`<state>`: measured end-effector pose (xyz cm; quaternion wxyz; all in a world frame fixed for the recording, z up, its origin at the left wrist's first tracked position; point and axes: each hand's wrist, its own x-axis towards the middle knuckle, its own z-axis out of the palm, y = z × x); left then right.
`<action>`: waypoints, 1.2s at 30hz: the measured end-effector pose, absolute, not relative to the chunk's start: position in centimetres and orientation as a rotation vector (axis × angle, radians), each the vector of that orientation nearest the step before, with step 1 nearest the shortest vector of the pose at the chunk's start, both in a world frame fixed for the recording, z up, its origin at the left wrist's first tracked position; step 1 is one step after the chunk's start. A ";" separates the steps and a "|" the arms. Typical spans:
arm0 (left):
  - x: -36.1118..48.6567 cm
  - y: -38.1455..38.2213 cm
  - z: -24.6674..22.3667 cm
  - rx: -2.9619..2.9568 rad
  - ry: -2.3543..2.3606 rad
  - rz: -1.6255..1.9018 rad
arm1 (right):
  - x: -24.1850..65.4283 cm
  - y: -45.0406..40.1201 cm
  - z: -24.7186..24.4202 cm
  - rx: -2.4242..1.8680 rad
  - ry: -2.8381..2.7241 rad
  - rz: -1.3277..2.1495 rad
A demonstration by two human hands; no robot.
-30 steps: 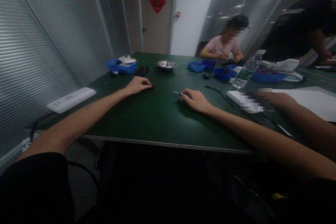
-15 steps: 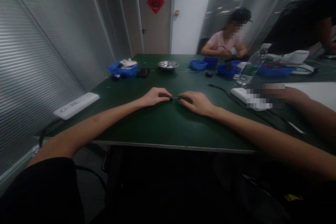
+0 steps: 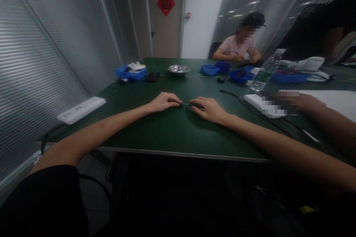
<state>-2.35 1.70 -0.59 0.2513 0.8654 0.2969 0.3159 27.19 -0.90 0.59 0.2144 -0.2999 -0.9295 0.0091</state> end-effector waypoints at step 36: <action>-1.3 0.6 0.1 2.275 0.785 0.705 | 25.3 -2.0 1.3 -1.062 -2.475 0.246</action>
